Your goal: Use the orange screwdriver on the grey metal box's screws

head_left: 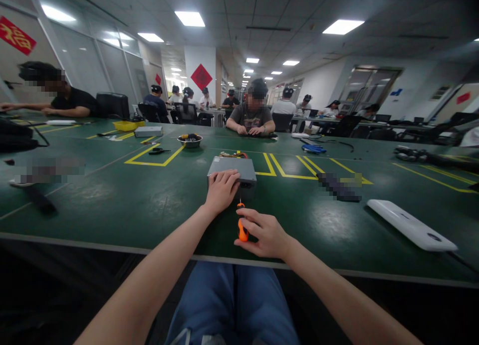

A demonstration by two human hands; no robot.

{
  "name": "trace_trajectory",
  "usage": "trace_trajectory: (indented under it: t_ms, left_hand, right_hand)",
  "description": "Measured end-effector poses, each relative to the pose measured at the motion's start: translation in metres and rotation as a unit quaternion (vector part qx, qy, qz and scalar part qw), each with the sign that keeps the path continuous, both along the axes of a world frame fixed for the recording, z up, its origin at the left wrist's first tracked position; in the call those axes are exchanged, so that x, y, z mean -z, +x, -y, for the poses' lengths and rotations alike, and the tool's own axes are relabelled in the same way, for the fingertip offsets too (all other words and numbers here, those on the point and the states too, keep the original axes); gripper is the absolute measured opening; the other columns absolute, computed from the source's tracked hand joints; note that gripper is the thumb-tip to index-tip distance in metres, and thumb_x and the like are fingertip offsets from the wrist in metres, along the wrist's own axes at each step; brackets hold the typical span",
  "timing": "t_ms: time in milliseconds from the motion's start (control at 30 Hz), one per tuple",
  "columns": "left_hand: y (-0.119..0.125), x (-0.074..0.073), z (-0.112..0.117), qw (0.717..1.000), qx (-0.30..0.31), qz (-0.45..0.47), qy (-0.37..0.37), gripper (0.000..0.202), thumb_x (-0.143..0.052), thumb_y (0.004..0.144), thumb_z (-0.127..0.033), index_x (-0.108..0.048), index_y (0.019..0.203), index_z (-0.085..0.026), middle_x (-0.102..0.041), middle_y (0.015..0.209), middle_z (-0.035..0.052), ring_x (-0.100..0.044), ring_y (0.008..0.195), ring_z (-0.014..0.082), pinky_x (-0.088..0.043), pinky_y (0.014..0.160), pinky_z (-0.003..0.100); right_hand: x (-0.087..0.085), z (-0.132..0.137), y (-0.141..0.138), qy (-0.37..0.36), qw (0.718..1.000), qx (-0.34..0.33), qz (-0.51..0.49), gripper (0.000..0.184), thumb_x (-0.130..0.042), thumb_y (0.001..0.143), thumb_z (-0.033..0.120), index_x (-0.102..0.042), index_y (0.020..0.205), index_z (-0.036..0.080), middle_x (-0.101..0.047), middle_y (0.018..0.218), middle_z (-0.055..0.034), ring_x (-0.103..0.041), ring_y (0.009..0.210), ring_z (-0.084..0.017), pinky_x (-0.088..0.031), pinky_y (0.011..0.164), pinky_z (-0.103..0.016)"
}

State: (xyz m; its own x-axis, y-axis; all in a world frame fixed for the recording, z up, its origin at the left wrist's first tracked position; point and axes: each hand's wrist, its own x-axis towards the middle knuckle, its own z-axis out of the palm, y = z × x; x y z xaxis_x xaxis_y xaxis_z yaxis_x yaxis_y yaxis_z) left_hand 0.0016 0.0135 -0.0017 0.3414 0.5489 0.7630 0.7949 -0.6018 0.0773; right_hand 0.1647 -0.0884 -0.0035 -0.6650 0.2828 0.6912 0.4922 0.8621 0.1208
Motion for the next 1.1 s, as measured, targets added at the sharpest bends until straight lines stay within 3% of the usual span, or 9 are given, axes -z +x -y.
trace_trajectory:
  t_ms: [67,200,300,433,633,800,933,1100]
  left_hand:
    - [0.0,-0.0003,0.0003,1.0,0.0,0.001,0.0,0.025,-0.04,0.091,-0.028,-0.052,0.112,-0.026,-0.057,0.124,0.0032,-0.048,0.115,0.0197,-0.027,0.097,0.041]
    - [-0.0003,-0.0006,0.0004,1.0,0.0,0.002,0.001,0.025,-0.041,0.09,-0.028,-0.053,0.113,-0.026,-0.057,0.123,0.0036,-0.049,0.113,0.0202,-0.028,0.097,0.041]
    - [-0.0003,-0.0007,0.0004,1.0,0.0,0.001,0.002,0.025,-0.041,0.09,-0.027,-0.053,0.113,-0.026,-0.057,0.123,0.0034,-0.049,0.113,0.0201,-0.028,0.097,0.041]
    - [-0.0002,-0.001,0.001,1.0,0.001,0.0,0.002,0.024,-0.04,0.091,-0.028,-0.052,0.112,-0.026,-0.057,0.124,0.0027,-0.048,0.114,0.0195,-0.028,0.097,0.04]
    - [-0.0007,-0.002,0.0019,1.0,0.0,-0.005,-0.003,0.025,-0.041,0.091,-0.028,-0.052,0.113,-0.025,-0.056,0.125,0.0033,-0.047,0.115,0.0201,-0.027,0.097,0.041]
    - [-0.0003,-0.0015,0.0011,1.0,0.0,-0.004,-0.001,0.025,-0.041,0.091,-0.028,-0.052,0.113,-0.026,-0.056,0.125,0.0025,-0.047,0.116,0.0197,-0.027,0.097,0.04]
    - [-0.0011,-0.0015,0.0008,1.0,0.002,-0.005,0.002,0.025,-0.04,0.091,-0.028,-0.052,0.113,-0.026,-0.056,0.125,0.0019,-0.047,0.116,0.0193,-0.028,0.096,0.039]
    - [-0.0017,-0.0018,0.0011,1.0,-0.002,-0.009,0.005,0.024,-0.042,0.09,-0.028,-0.053,0.112,-0.026,-0.057,0.124,0.002,-0.048,0.115,0.0193,-0.028,0.097,0.039]
  right_hand:
    - [0.0011,-0.0005,0.0001,-0.025,0.999,-0.006,-0.021,0.035,-0.056,0.081,0.045,-0.047,0.099,0.017,-0.059,0.11,-0.0168,-0.063,0.087,-0.02,-0.053,0.066,-0.028]
    - [-0.003,0.0011,-0.0005,-0.07,0.997,-0.01,0.009,0.044,-0.055,0.081,0.045,-0.045,0.112,0.015,-0.055,0.115,-0.0179,-0.061,0.097,-0.021,-0.053,0.073,-0.03]
    - [-0.0056,0.0024,-0.0008,-0.045,0.998,0.002,0.049,0.038,-0.052,0.084,0.039,-0.048,0.114,0.016,-0.054,0.115,-0.0175,-0.061,0.094,-0.021,-0.053,0.072,-0.03]
    - [-0.0023,0.0013,-0.0003,-0.014,1.0,-0.003,-0.002,0.036,-0.054,0.083,0.042,-0.048,0.107,0.015,-0.058,0.109,-0.0166,-0.063,0.088,-0.02,-0.053,0.066,-0.028]
    - [-0.0028,0.0012,0.0004,-0.059,0.998,-0.003,0.002,0.043,-0.054,0.082,0.049,-0.046,0.107,0.015,-0.055,0.112,-0.0174,-0.063,0.086,-0.02,-0.054,0.067,-0.03]
    - [-0.0066,0.0026,0.001,-0.06,0.996,-0.001,0.06,0.038,-0.05,0.086,0.04,-0.048,0.115,0.016,-0.049,0.119,-0.0178,-0.061,0.087,-0.019,-0.053,0.072,-0.031]
    - [-0.0036,0.0007,0.0004,-0.034,0.999,-0.01,0.003,0.036,-0.054,0.083,0.042,-0.047,0.106,0.015,-0.054,0.112,-0.0175,-0.062,0.083,-0.019,-0.054,0.066,-0.03]
    - [-0.0022,0.0002,-0.0002,-0.079,0.997,-0.015,-0.02,0.046,-0.057,0.079,0.049,-0.043,0.107,0.016,-0.055,0.112,-0.0167,-0.061,0.095,-0.023,-0.054,0.072,-0.032]
